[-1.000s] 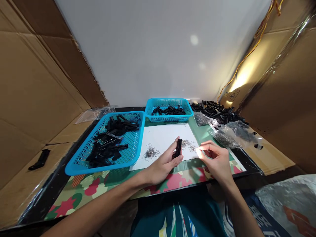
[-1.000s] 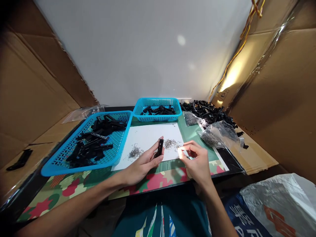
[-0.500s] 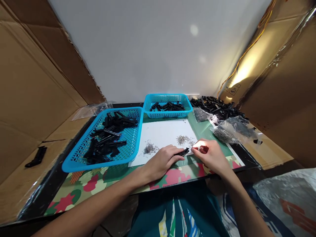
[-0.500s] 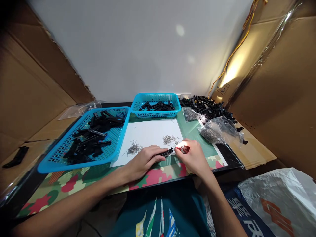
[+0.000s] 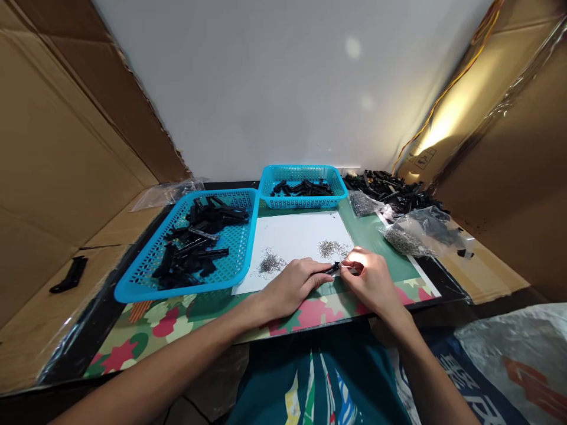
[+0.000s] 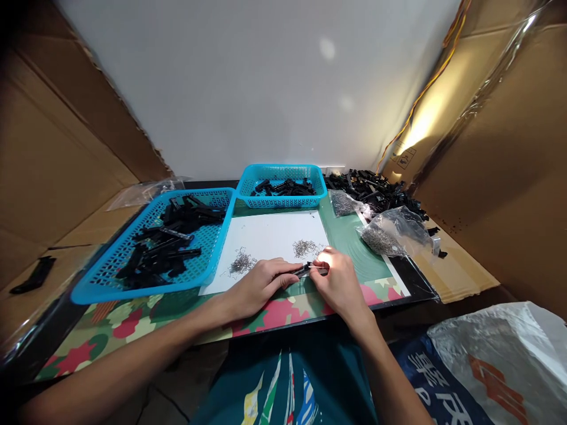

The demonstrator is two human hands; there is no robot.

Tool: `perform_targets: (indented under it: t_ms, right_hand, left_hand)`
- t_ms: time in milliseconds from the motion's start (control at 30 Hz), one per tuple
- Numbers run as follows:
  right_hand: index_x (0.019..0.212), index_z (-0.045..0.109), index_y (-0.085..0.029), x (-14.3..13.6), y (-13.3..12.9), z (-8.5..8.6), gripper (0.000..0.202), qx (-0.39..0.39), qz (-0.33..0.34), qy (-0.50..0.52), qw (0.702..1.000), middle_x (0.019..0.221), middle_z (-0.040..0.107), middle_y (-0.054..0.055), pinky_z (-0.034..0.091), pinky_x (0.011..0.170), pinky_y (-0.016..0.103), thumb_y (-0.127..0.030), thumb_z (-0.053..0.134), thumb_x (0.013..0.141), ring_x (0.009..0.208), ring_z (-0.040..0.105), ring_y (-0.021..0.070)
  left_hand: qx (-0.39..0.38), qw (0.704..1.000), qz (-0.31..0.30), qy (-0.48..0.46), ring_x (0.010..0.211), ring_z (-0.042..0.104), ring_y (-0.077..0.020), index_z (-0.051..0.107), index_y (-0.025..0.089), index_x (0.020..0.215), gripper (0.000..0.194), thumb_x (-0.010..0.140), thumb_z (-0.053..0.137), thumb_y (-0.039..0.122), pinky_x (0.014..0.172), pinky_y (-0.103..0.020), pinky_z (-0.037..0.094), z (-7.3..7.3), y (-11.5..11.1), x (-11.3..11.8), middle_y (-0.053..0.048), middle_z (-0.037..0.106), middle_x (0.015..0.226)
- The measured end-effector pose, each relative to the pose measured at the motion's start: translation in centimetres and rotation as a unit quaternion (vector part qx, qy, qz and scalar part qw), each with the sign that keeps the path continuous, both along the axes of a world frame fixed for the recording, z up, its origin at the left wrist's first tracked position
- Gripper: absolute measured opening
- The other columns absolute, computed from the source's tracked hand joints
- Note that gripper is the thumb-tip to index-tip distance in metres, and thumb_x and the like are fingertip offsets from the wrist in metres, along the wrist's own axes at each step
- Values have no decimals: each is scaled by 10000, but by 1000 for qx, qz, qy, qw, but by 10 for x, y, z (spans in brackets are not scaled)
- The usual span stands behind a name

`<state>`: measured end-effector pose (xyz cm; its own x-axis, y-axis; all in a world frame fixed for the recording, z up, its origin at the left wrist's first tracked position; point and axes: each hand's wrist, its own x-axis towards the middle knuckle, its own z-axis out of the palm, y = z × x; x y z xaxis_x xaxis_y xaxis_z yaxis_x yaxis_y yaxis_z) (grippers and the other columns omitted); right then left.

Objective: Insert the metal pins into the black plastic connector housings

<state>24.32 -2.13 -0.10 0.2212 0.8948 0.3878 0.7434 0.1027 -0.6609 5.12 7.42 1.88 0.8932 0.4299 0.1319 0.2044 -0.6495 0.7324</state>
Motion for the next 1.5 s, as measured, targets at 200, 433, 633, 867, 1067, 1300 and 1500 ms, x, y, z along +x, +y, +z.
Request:
perform_targets:
  t_ms: [200, 433, 633, 867, 1067, 1300, 1500]
  right_hand:
    - [604, 316, -243, 0, 1, 2, 371, -17, 21, 20, 999, 646, 412, -31, 305, 577, 294, -149, 562, 865, 571, 413, 138]
    - [730, 608, -198, 16, -6, 14, 214, -57, 83, -59, 993, 786, 626, 28, 372, 648, 292, -145, 552, 930, 686, 558, 174]
    - [975, 717, -189, 29, -12, 19, 306, -38, 57, -32, 997, 1060, 696, 101, 483, 842, 329, -194, 415, 1027, 954, 662, 238]
    - [1206, 746, -231, 29, -13, 12, 381, -10, 27, -45, 999, 1289, 613, 131, 492, 977, 416, -280, 398, 1059, 1181, 597, 293]
    - [1156, 750, -206, 30, -15, 6, 396, 35, -38, -54, 997, 1128, 693, 131, 508, 878, 399, -226, 375, 1031, 1028, 648, 279]
    - [880, 663, -212, 14, -9, 8, 261, -86, 7, -20, 996, 658, 617, 10, 376, 602, 305, -338, 492, 1033, 606, 542, 197]
    - [685, 480, -227, 8, -4, 5, 307, -54, 23, -9, 998, 621, 496, -21, 326, 603, 293, -262, 536, 985, 581, 451, 158]
  left_hand:
    - [21, 1000, -18, 9, 900, 653, -228, 748, 192, 1137, 331, 1092, 470, 367, 815, -312, 434, 1, -1, 1, -80, 770, 1050]
    - [26, 1000, -6, -2, 918, 663, -232, 745, 201, 1181, 338, 1091, 469, 375, 826, -318, 451, -2, -1, 1, -84, 773, 1066]
    - [41, 999, -3, -6, 1046, 679, -258, 723, 208, 1264, 353, 1089, 477, 391, 916, -356, 487, -6, -2, 0, -97, 769, 1164]
    - [57, 998, -10, 0, 1077, 679, -263, 673, 187, 1355, 391, 1094, 463, 388, 939, -378, 509, -9, -2, 0, -116, 758, 1216]
    - [61, 998, -6, -1, 1065, 675, -263, 684, 184, 1335, 395, 1098, 452, 400, 924, -382, 512, -11, -2, 0, -120, 761, 1183]
    - [82, 996, -20, 13, 1070, 665, -266, 678, 177, 1311, 411, 1107, 411, 413, 925, -379, 496, -10, -2, 1, -116, 750, 1202]
    - [81, 996, -20, 17, 1040, 657, -262, 693, 180, 1277, 376, 1104, 431, 386, 905, -372, 492, -7, -3, 1, -114, 748, 1167]
